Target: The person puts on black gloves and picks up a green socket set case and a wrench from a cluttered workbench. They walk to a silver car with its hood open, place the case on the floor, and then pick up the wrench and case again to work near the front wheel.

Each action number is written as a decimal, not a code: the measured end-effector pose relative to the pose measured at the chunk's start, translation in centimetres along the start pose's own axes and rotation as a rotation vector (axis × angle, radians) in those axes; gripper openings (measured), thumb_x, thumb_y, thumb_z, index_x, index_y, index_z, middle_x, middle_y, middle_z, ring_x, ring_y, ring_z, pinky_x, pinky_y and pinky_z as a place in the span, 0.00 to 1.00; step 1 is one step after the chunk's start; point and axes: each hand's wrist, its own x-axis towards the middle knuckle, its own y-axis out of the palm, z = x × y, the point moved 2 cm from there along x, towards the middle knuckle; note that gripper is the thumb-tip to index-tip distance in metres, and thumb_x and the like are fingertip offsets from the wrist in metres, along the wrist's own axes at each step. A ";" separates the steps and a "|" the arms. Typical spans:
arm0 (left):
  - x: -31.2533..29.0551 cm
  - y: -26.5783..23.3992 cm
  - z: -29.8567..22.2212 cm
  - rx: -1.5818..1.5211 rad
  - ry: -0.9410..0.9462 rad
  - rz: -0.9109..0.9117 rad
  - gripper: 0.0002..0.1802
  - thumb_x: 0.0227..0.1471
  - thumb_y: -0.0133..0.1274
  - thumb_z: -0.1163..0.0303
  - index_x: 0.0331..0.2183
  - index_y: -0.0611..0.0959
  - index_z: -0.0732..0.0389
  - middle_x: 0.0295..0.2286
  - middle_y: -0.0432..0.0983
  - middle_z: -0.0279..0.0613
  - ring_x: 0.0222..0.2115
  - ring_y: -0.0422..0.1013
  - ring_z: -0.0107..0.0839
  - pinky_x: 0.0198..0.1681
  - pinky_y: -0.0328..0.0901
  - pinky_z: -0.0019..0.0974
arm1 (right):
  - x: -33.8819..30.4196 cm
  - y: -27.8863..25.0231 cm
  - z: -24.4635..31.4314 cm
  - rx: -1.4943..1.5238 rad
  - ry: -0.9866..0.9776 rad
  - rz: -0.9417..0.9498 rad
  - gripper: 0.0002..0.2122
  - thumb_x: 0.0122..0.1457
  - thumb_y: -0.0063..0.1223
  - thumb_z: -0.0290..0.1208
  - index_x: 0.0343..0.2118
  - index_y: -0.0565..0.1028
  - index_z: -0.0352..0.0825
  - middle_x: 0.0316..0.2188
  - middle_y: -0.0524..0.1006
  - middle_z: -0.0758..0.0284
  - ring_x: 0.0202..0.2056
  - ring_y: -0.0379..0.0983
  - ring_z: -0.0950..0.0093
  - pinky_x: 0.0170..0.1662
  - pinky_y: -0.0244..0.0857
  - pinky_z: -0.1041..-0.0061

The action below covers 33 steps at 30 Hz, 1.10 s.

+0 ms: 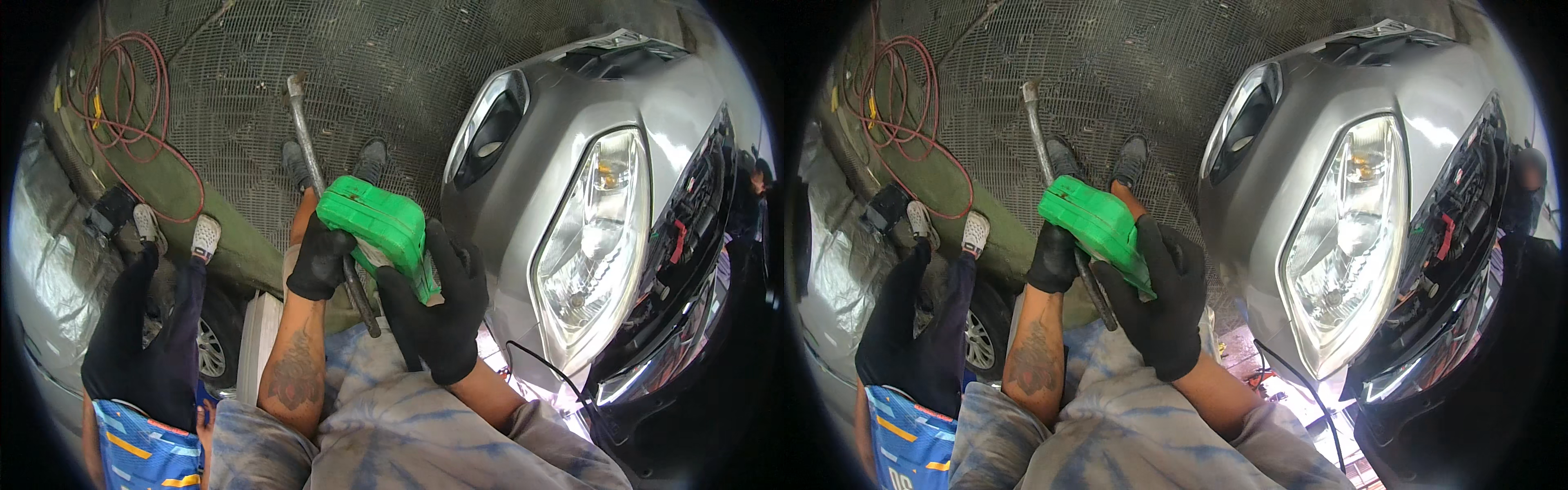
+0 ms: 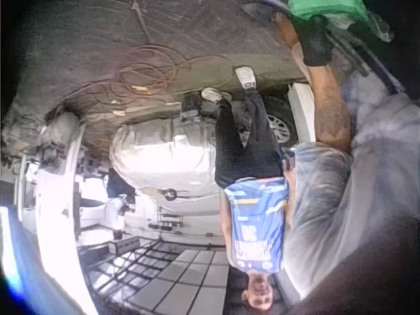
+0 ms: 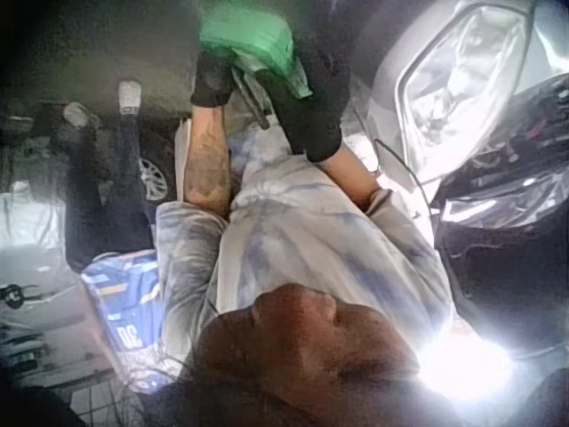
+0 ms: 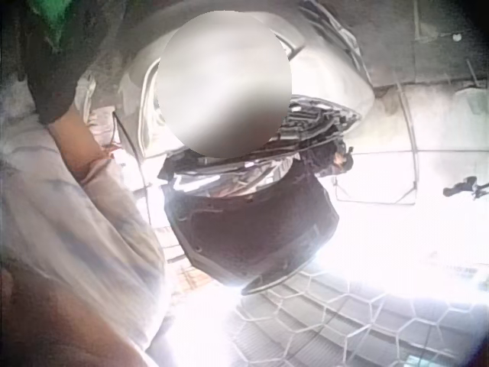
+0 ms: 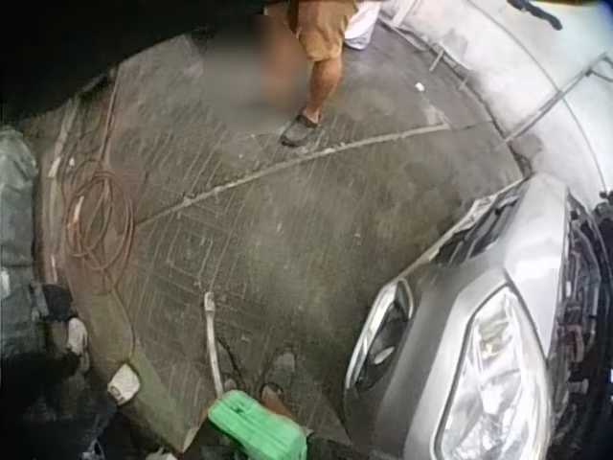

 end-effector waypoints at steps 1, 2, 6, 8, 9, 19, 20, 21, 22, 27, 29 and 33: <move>-0.2 0.4 -0.1 0.051 0.023 0.063 0.37 0.52 0.56 0.47 0.56 0.68 0.58 0.50 0.69 0.37 0.49 0.67 0.30 0.51 0.64 0.36 | 0.1 0.0 0.3 0.000 0.026 -0.040 0.29 0.42 0.72 0.32 0.48 0.72 0.30 0.37 0.76 0.57 0.40 0.74 0.64 0.44 0.68 0.68; -0.4 0.7 -0.2 0.082 0.090 0.063 0.38 0.51 0.57 0.46 0.56 0.68 0.59 0.49 0.69 0.37 0.49 0.68 0.30 0.51 0.65 0.36 | 0.1 0.1 0.3 0.019 0.048 -0.043 0.28 0.42 0.71 0.32 0.48 0.72 0.30 0.38 0.76 0.57 0.41 0.74 0.64 0.44 0.68 0.67; -1.3 1.6 0.2 0.181 0.176 0.021 0.38 0.51 0.57 0.47 0.55 0.67 0.60 0.47 0.70 0.38 0.47 0.68 0.30 0.48 0.66 0.35 | 0.8 0.0 -1.2 0.106 0.095 -0.050 0.27 0.43 0.70 0.33 0.47 0.73 0.32 0.39 0.75 0.57 0.41 0.73 0.63 0.43 0.67 0.66; -1.8 3.5 -1.0 0.136 0.192 -0.034 0.33 0.55 0.53 0.50 0.54 0.68 0.60 0.45 0.71 0.39 0.44 0.70 0.29 0.45 0.67 0.33 | 1.5 -0.3 -1.6 0.133 0.062 -0.076 0.24 0.44 0.69 0.34 0.45 0.73 0.33 0.37 0.75 0.58 0.39 0.72 0.62 0.42 0.66 0.65; -1.7 -0.3 0.6 -0.047 0.025 -0.053 0.31 0.57 0.51 0.50 0.53 0.69 0.61 0.44 0.72 0.39 0.42 0.70 0.30 0.43 0.67 0.33 | 1.8 -0.4 -1.6 0.143 0.035 -0.113 0.22 0.45 0.68 0.34 0.43 0.74 0.33 0.35 0.75 0.59 0.37 0.72 0.62 0.41 0.66 0.65; -2.0 9.8 -2.4 0.366 0.245 -0.304 0.18 0.53 0.59 0.65 0.43 0.78 0.66 0.35 0.75 0.34 0.33 0.69 0.23 0.38 0.64 0.30 | 4.7 0.7 -5.1 0.212 0.117 -0.326 0.10 0.64 0.42 0.29 0.30 0.70 0.28 0.23 0.70 0.60 0.25 0.67 0.67 0.29 0.59 0.66; -2.0 10.9 -2.8 0.381 0.274 -0.324 0.18 0.53 0.59 0.65 0.42 0.78 0.66 0.34 0.75 0.34 0.33 0.69 0.23 0.37 0.64 0.30 | 4.9 0.6 -5.3 0.325 0.178 -0.302 0.11 0.63 0.44 0.31 0.30 0.72 0.28 0.23 0.71 0.59 0.26 0.69 0.67 0.31 0.60 0.66; -2.0 12.2 -3.2 0.394 0.303 -0.345 0.17 0.53 0.59 0.65 0.41 0.79 0.67 0.34 0.75 0.34 0.32 0.69 0.23 0.36 0.64 0.30 | 5.2 0.5 -5.6 0.437 0.239 -0.277 0.12 0.63 0.46 0.34 0.29 0.74 0.28 0.24 0.73 0.59 0.28 0.70 0.67 0.32 0.62 0.67; -2.1 12.9 -3.4 0.412 0.328 -0.363 0.17 0.53 0.59 0.65 0.41 0.79 0.67 0.34 0.76 0.34 0.32 0.69 0.23 0.36 0.64 0.31 | 5.3 0.6 -6.0 0.365 0.154 -0.291 0.13 0.63 0.45 0.35 0.29 0.74 0.28 0.23 0.73 0.58 0.27 0.70 0.67 0.31 0.61 0.67; -1.8 12.6 -3.8 0.553 0.282 -0.426 0.17 0.53 0.60 0.63 0.39 0.81 0.68 0.33 0.77 0.37 0.31 0.69 0.23 0.35 0.64 0.31 | 6.0 1.3 -7.1 0.260 -0.024 -0.314 0.17 0.64 0.44 0.38 0.29 0.74 0.27 0.21 0.73 0.58 0.24 0.68 0.69 0.30 0.61 0.68; -1.8 12.7 -3.9 0.566 0.277 -0.415 0.18 0.53 0.60 0.63 0.39 0.81 0.68 0.33 0.77 0.37 0.31 0.70 0.23 0.36 0.64 0.31 | 6.2 1.4 -7.2 0.280 -0.031 -0.298 0.17 0.64 0.44 0.38 0.28 0.74 0.26 0.21 0.72 0.58 0.24 0.68 0.69 0.29 0.60 0.68; -1.5 12.7 -4.2 0.564 0.284 -0.363 0.18 0.53 0.60 0.62 0.39 0.81 0.67 0.33 0.78 0.38 0.31 0.70 0.24 0.36 0.65 0.31 | 6.3 1.5 -7.6 0.332 -0.054 -0.272 0.16 0.64 0.45 0.37 0.28 0.73 0.26 0.20 0.71 0.60 0.23 0.66 0.73 0.29 0.59 0.70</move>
